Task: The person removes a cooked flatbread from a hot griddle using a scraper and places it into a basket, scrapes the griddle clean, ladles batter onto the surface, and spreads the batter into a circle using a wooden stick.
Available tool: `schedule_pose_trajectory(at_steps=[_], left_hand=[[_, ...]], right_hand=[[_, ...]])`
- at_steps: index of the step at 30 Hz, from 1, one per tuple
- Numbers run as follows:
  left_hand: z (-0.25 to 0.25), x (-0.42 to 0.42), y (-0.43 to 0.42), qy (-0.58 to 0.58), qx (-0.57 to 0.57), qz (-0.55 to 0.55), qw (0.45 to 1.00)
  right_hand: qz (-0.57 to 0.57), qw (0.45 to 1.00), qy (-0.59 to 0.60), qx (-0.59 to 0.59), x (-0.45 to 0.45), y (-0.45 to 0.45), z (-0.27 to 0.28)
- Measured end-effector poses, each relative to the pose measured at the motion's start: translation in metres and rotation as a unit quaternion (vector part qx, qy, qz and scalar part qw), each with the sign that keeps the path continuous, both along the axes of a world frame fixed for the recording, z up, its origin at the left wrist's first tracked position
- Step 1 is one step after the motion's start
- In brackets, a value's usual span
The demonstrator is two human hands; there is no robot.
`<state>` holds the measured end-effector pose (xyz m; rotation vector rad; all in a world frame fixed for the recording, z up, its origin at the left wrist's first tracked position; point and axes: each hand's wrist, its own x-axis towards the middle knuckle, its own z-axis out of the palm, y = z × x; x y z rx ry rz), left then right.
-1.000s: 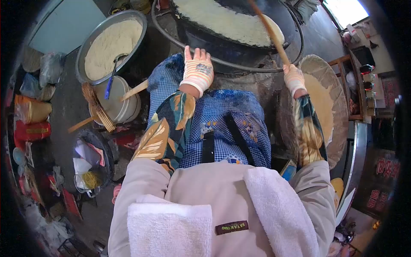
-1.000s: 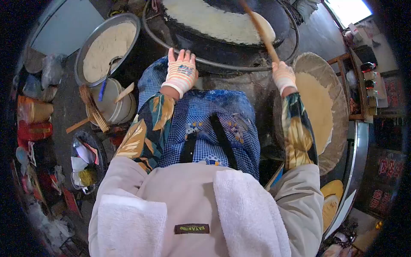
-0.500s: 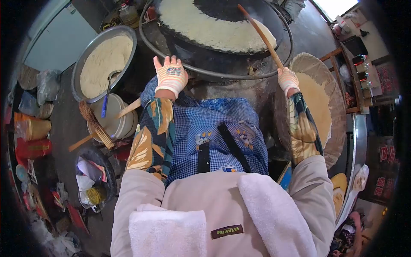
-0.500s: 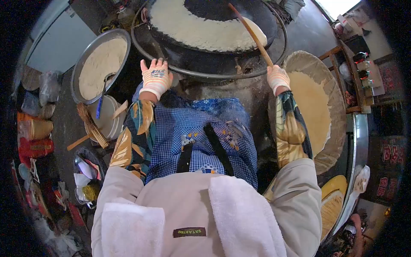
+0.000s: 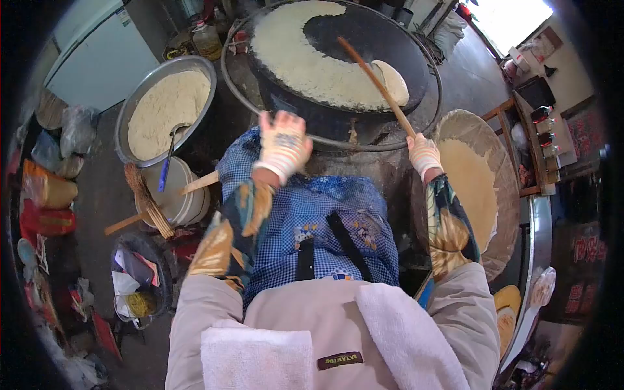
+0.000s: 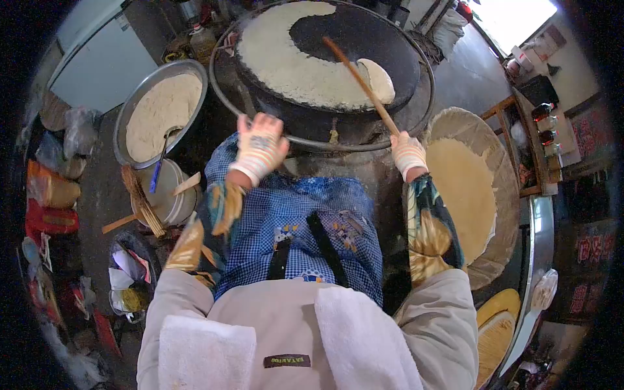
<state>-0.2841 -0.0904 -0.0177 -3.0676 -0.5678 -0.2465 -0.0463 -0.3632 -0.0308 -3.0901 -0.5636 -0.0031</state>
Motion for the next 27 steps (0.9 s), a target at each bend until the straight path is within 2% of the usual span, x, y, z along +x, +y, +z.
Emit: schedule_pose_trajectory(at_steps=[1, 5, 7, 8, 9, 11, 15, 18, 20, 24, 27], left_hand=[[-0.020, 0.002, -0.018, -0.053, 0.011, -0.030, 0.998], [-0.040, 0.000, -0.041, 0.013, 0.065, -0.016, 0.998], [-0.041, -0.006, -0.032, -0.003, 0.054, -0.021, 0.998], [-0.052, -0.005, -0.024, -0.023, 0.080, -0.023, 0.996], [-0.052, -0.009, -0.022, -0.019, 0.073, -0.016, 0.997], [-0.046, -0.010, -0.015, -0.017, 0.066, -0.019, 0.997], [-0.039, -0.010, -0.002, -0.043, 0.027, -0.001, 0.999], [-0.041, -0.011, 0.007, -0.046, 0.019, 0.016, 0.999], [-0.034, -0.009, 0.014, 0.001, 0.026, 0.032, 0.999], [-0.028, -0.011, 0.027, 0.047, 0.047, 0.054, 0.996], [-0.032, -0.008, 0.040, 0.041, 0.045, 0.068, 0.996]], right_hand=[[-0.026, 1.000, 0.006, 0.001, 0.003, -0.006, -0.008], [0.000, 1.000, 0.004, 0.027, 0.016, -0.005, -0.004], [0.042, 0.999, 0.013, 0.030, -0.008, 0.000, 0.008], [0.059, 0.998, 0.022, -0.009, -0.021, 0.000, 0.006], [0.079, 0.996, 0.014, -0.025, -0.017, -0.010, -0.011], [-0.005, 1.000, -0.001, 0.010, 0.013, -0.029, -0.021], [0.022, 0.999, -0.011, 0.029, 0.006, -0.015, 0.004], [0.009, 1.000, -0.010, 0.012, 0.001, -0.018, 0.002], [-0.025, 0.999, -0.015, 0.032, 0.024, -0.025, -0.014], [0.018, 0.999, 0.016, 0.044, -0.006, -0.002, 0.024], [-0.011, 0.999, 0.033, 0.002, 0.004, -0.007, 0.000]])
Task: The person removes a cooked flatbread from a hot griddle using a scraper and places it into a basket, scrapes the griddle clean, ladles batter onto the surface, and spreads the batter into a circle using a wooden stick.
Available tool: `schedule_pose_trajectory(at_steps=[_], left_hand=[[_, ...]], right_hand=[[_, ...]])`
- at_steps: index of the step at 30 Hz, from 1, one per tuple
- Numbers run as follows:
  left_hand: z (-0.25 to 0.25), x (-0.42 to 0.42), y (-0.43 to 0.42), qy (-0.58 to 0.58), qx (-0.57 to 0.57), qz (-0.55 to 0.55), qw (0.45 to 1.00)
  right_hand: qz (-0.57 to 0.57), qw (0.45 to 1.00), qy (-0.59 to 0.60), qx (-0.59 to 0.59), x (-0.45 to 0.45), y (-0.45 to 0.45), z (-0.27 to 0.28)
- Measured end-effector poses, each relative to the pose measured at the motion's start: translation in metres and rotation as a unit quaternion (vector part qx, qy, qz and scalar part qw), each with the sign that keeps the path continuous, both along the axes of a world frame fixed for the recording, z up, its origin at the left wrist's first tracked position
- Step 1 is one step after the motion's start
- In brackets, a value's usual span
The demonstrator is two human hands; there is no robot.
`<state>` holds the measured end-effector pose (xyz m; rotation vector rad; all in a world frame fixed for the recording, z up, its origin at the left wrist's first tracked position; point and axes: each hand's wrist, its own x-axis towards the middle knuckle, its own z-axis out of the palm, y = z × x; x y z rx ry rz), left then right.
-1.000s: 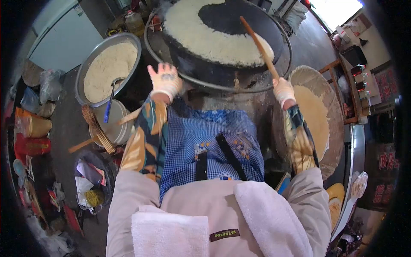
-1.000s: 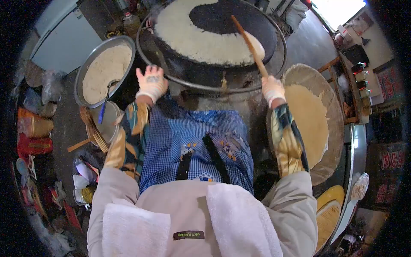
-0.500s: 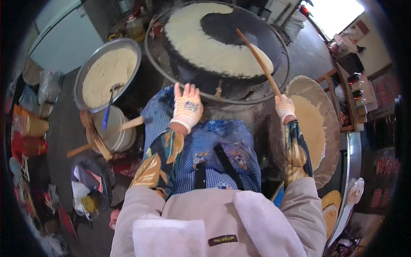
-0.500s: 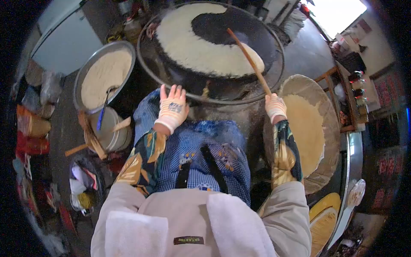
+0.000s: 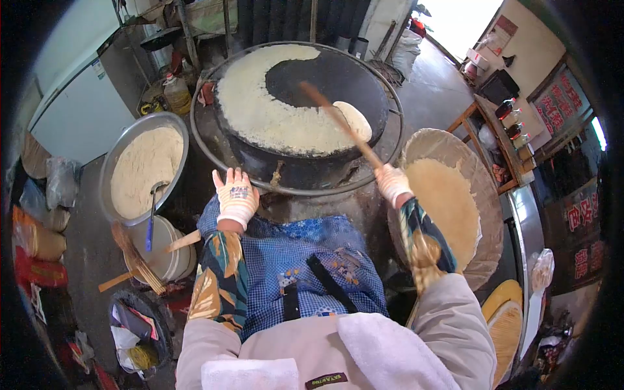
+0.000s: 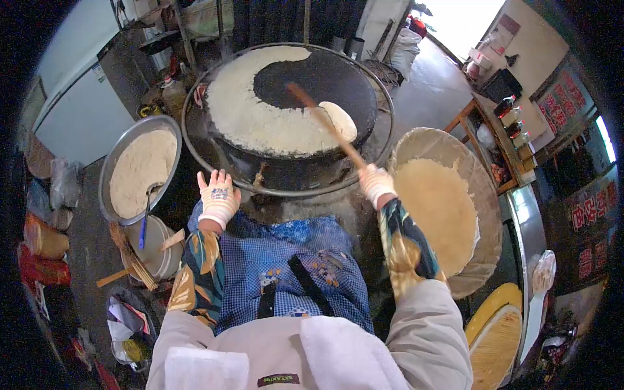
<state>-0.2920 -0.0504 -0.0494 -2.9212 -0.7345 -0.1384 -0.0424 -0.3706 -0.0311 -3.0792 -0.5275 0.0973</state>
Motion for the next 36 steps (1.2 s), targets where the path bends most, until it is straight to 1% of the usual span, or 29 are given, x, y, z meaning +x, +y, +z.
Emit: schedule_pose_trajectory(at_steps=[2, 5, 6, 8, 9, 10, 12, 13, 14, 16, 17, 18, 20, 21, 22, 23, 24, 25, 28, 30, 32, 35, 36], left_hand=[[0.003, 0.000, 0.006, 0.002, -0.011, 0.014, 1.000], [-0.002, -0.001, 0.020, -0.017, -0.008, 0.023, 1.000], [0.000, 0.000, 0.023, -0.004, -0.012, 0.033, 0.999], [0.002, 0.000, 0.026, 0.018, -0.028, 0.062, 0.997], [-0.005, -0.001, 0.032, 0.009, -0.029, 0.062, 0.998], [0.002, -0.001, 0.034, 0.033, -0.043, 0.074, 0.996], [0.009, 0.001, 0.044, 0.057, -0.044, 0.086, 0.994], [0.001, 0.003, 0.051, 0.026, -0.009, 0.094, 0.995], [-0.007, 0.007, 0.053, 0.023, 0.032, 0.109, 0.993], [0.029, 0.010, 0.014, 0.002, -0.011, 0.072, 0.997], [0.025, 0.014, -0.006, -0.053, -0.017, 0.019, 0.998], [0.017, 0.014, -0.031, -0.103, -0.026, -0.036, 0.994], [0.026, 0.016, -0.081, -0.020, -0.068, -0.088, 0.994], [0.007, 0.015, -0.095, -0.030, -0.062, -0.096, 0.993], [-0.010, 0.015, -0.104, -0.037, -0.058, -0.106, 0.992], [-0.027, 0.015, -0.105, -0.016, 0.004, -0.102, 0.995], [-0.025, 0.011, -0.101, -0.016, 0.032, -0.106, 0.994], [-0.024, 0.007, -0.097, -0.014, 0.029, -0.109, 0.994], [-0.023, 0.003, -0.084, 0.010, 0.047, -0.113, 0.992], [-0.022, 0.000, -0.078, 0.011, 0.060, -0.109, 0.992], [-0.022, -0.001, -0.069, 0.004, 0.059, -0.105, 0.993], [-0.024, -0.003, -0.057, -0.029, 0.055, -0.096, 0.993], [-0.025, -0.003, -0.055, -0.037, 0.048, -0.088, 0.994]], right_hand=[[-0.032, 0.999, -0.024, 0.014, 0.024, -0.008, -0.005], [0.011, 0.999, -0.022, 0.046, 0.011, 0.002, 0.007], [0.032, 0.998, -0.017, 0.060, -0.003, 0.002, 0.011], [0.089, 0.996, 0.009, -0.011, -0.031, -0.002, 0.015], [0.107, 0.994, -0.008, -0.019, -0.022, -0.013, 0.007], [0.121, 0.992, -0.022, -0.025, -0.009, -0.030, -0.006], [0.015, 0.998, -0.067, 0.014, 0.021, -0.040, -0.018], [0.026, 0.996, -0.085, 0.020, 0.016, -0.032, -0.008], [0.048, 0.995, -0.083, 0.021, 0.008, -0.027, -0.002], [0.091, 0.992, -0.086, 0.023, -0.007, -0.019, 0.007], [0.103, 0.994, -0.047, -0.010, -0.013, -0.016, 0.004], [0.079, 0.996, -0.014, -0.033, -0.017, -0.013, 0.002], [0.008, 0.999, -0.044, -0.007, 0.011, -0.029, -0.016], [0.003, 0.998, -0.070, -0.003, 0.023, -0.030, -0.019], [0.006, 0.998, -0.057, 0.015, 0.020, -0.023, -0.009], [0.026, 0.998, -0.059, 0.016, 0.014, -0.017, -0.002], [0.043, 0.997, -0.062, 0.018, 0.006, -0.011, 0.003], [0.054, 0.996, -0.056, 0.031, -0.007, -0.007, 0.008], [0.062, 0.997, -0.033, -0.031, -0.027, -0.010, 0.003], [0.029, 0.999, -0.045, 0.007, 0.014, -0.032, -0.012], [0.011, 0.998, -0.065, 0.003, 0.021, -0.021, -0.008], [0.038, 0.998, -0.056, -0.007, -0.005, -0.004, 0.011], [0.067, 0.995, -0.053, -0.048, -0.003, -0.007, 0.000]])
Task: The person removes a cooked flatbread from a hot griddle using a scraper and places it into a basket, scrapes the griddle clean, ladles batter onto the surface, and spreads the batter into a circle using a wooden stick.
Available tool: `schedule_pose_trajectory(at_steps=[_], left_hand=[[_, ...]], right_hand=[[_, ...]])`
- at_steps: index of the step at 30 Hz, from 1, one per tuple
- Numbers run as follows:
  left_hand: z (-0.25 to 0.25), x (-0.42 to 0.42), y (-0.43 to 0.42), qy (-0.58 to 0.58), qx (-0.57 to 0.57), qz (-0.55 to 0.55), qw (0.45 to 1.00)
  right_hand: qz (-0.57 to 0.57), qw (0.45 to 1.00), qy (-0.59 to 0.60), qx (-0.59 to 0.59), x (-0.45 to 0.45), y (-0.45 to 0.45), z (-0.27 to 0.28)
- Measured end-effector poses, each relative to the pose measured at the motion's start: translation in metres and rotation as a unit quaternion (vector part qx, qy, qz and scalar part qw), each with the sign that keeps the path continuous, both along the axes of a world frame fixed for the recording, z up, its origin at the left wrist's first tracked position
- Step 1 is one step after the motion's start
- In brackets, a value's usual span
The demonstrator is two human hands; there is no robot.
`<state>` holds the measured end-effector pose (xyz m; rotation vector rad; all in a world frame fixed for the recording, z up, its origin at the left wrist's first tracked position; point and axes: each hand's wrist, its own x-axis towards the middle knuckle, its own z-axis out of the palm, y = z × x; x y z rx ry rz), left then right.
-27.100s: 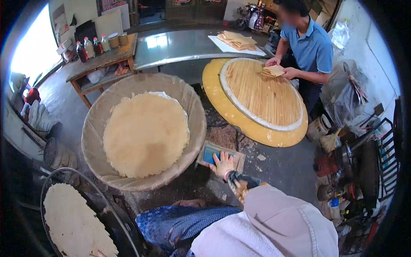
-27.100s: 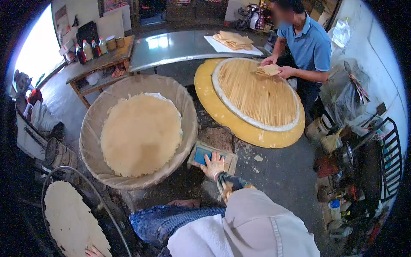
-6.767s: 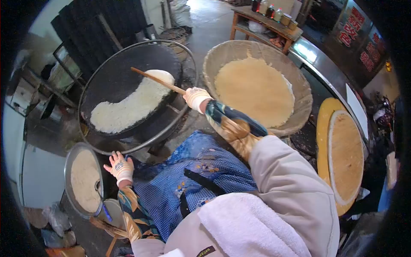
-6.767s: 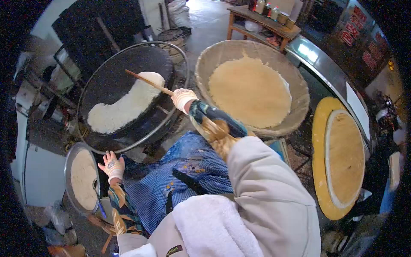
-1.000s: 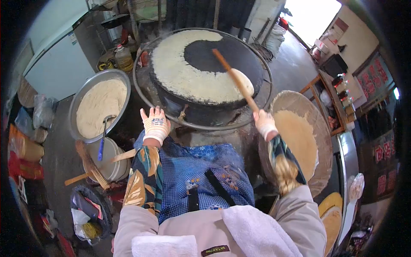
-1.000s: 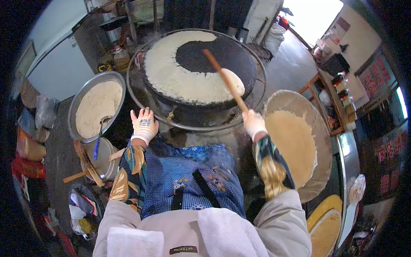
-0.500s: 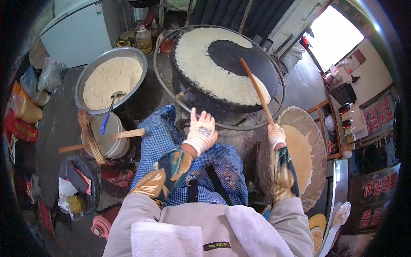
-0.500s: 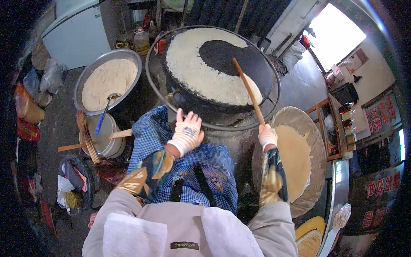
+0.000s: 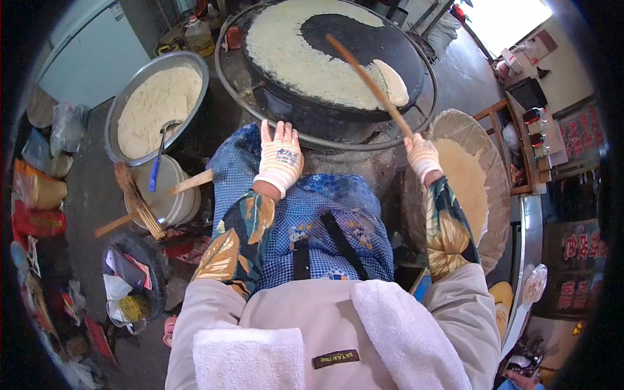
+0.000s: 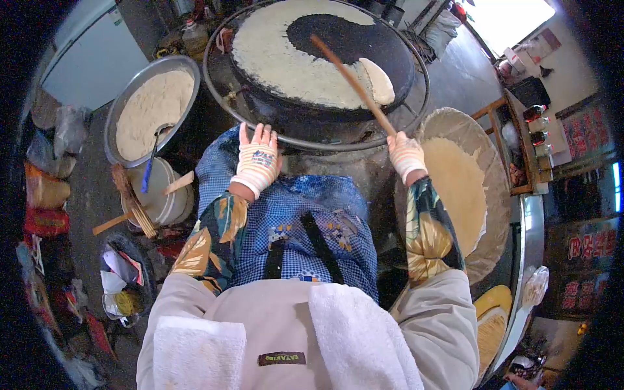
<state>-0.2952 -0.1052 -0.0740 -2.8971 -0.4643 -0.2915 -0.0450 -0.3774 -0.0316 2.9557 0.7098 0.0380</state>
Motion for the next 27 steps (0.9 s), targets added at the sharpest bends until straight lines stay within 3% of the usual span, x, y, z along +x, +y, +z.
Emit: schedule_pose_trajectory(at_steps=[4, 8, 10, 13, 14, 19, 23, 26, 27], left_hand=[[0.004, -0.002, 0.017, -0.016, -0.012, 0.019, 1.000], [0.017, -0.003, 0.028, 0.004, -0.029, 0.042, 0.999], [0.017, -0.003, 0.035, 0.016, -0.026, 0.066, 0.997], [0.012, 0.003, 0.051, 0.038, -0.024, 0.098, 0.994], [0.015, 0.002, 0.053, 0.061, -0.030, 0.110, 0.992], [0.020, 0.005, 0.070, 0.090, -0.026, 0.146, 0.985], [0.019, 0.006, 0.087, 0.096, -0.045, 0.171, 0.979], [0.024, 0.006, 0.100, 0.118, -0.058, 0.184, 0.974], [0.028, 0.007, 0.104, 0.130, -0.069, 0.189, 0.971]], right_hand=[[-0.077, 0.996, -0.012, 0.042, 0.032, -0.015, -0.014], [0.007, 0.997, -0.020, 0.076, 0.007, -0.005, -0.008], [0.067, 0.996, 0.055, 0.003, -0.024, -0.001, -0.003], [0.011, 0.998, 0.018, 0.053, 0.026, -0.036, -0.034], [-0.036, 0.998, 0.000, 0.058, 0.032, -0.035, -0.021], [-0.025, 0.999, -0.025, 0.026, 0.002, -0.001, 0.008], [-0.065, 0.997, -0.020, 0.039, 0.034, -0.005, -0.009], [-0.031, 0.998, 0.003, 0.048, 0.009, 0.014, 0.002], [0.034, 0.999, -0.011, 0.011, -0.002, 0.013, 0.001]])
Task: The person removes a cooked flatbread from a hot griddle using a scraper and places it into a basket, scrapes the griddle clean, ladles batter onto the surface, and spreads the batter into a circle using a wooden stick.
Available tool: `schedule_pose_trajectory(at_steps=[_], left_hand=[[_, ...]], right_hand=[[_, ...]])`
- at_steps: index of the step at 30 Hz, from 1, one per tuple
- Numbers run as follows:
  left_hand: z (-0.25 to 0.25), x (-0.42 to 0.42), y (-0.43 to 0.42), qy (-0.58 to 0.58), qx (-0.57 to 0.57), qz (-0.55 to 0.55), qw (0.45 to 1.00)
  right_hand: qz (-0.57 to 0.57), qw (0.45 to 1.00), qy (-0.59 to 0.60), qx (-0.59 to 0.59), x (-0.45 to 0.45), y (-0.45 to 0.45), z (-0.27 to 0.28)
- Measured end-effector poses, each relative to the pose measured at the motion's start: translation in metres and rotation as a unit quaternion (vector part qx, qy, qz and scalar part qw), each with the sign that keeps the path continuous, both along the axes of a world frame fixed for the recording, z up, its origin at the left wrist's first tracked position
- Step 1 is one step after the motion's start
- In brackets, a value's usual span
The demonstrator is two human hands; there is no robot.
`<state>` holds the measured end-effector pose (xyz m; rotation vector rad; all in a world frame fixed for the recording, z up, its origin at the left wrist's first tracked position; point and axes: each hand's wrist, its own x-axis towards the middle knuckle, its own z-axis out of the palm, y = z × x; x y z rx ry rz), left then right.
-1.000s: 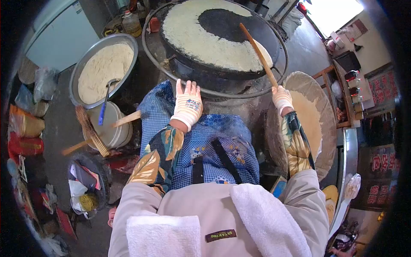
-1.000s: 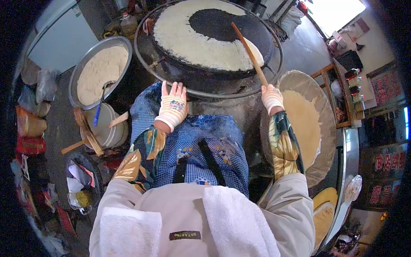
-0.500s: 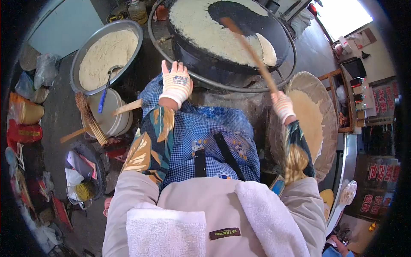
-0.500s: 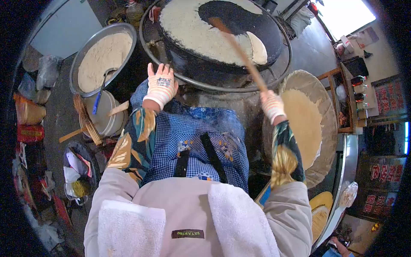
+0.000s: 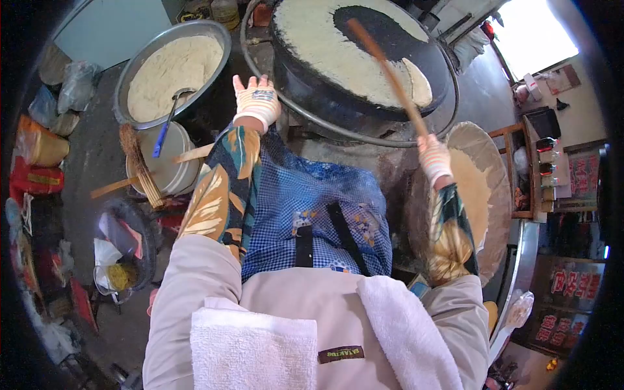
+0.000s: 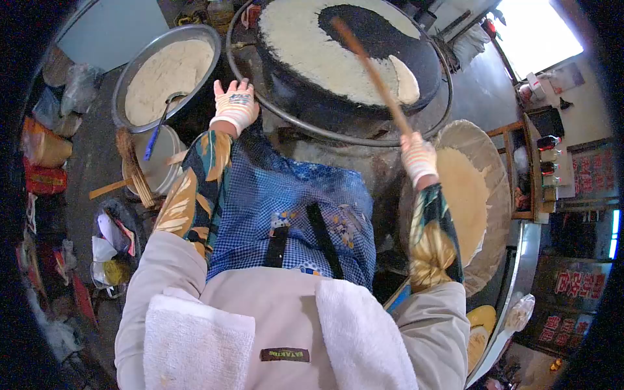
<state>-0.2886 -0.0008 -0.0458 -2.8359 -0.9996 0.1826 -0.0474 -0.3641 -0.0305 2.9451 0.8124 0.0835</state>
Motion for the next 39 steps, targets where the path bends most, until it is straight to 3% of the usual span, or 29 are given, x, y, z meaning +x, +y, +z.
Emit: schedule_pose_trajectory(at_steps=[1, 3, 5, 7, 9, 11, 13, 17, 19, 23, 28, 29, 30, 31, 35, 37, 39], left_hand=[[0.003, 0.000, 0.002, 0.012, -0.015, 0.003, 1.000], [0.007, 0.001, 0.010, 0.015, -0.013, 0.015, 1.000], [0.005, 0.001, 0.013, 0.012, 0.049, -0.004, 0.999], [0.012, -0.004, -0.022, -0.132, 0.097, -0.114, 0.980], [0.024, 0.001, -0.077, -0.161, 0.009, -0.168, 0.973], [-0.008, 0.005, -0.118, -0.187, -0.028, -0.213, 0.958], [-0.013, 0.004, -0.145, -0.147, -0.027, -0.202, 0.968], [-0.028, 0.000, -0.133, -0.175, 0.037, -0.228, 0.957], [-0.024, -0.002, -0.127, -0.152, 0.040, -0.223, 0.962], [-0.021, -0.004, -0.116, -0.142, 0.054, -0.225, 0.962], [-0.014, -0.008, -0.102, -0.121, 0.029, -0.198, 0.972], [-0.018, -0.009, -0.098, -0.122, 0.044, -0.193, 0.973], [-0.022, -0.009, -0.092, -0.126, 0.035, -0.189, 0.973], [-0.023, -0.008, -0.086, -0.131, 0.027, -0.183, 0.974], [-0.030, -0.010, -0.065, -0.139, 0.042, -0.190, 0.971], [-0.032, -0.008, -0.056, -0.128, 0.046, -0.171, 0.976], [-0.035, -0.007, -0.044, -0.131, 0.053, -0.160, 0.977]], right_hand=[[-0.013, 0.999, 0.018, -0.035, -0.001, 0.000, -0.011], [-0.076, 0.997, 0.020, 0.016, 0.026, -0.015, -0.022], [-0.093, 0.995, 0.026, 0.027, 0.035, -0.016, -0.010], [-0.093, 0.995, 0.028, 0.036, 0.029, -0.003, 0.002], [-0.061, 0.997, 0.032, 0.018, 0.000, 0.003, 0.012], [-0.003, 0.999, 0.031, 0.016, -0.001, -0.010, -0.015], [-0.102, 0.993, 0.042, 0.031, 0.015, -0.019, -0.005], [-0.052, 0.996, 0.024, 0.066, 0.017, -0.009, 0.009], [-0.056, 0.996, 0.057, 0.037, 0.000, -0.006, 0.017], [-0.117, 0.988, 0.049, 0.091, 0.022, -0.017, 0.003], [-0.018, 0.997, 0.069, 0.032, -0.013, -0.008, 0.009], [-0.018, 0.997, 0.071, 0.019, -0.010, -0.013, -0.005], [-0.107, 0.985, 0.117, 0.072, 0.003, -0.016, 0.002], [-0.120, 0.984, 0.076, 0.105, 0.009, -0.022, 0.008], [-0.067, 0.989, 0.065, 0.113, 0.004, -0.008, 0.022], [-0.027, 0.996, 0.046, 0.070, 0.002, -0.014, 0.002], [-0.079, 0.992, 0.047, 0.082, 0.018, -0.020, -0.008]])
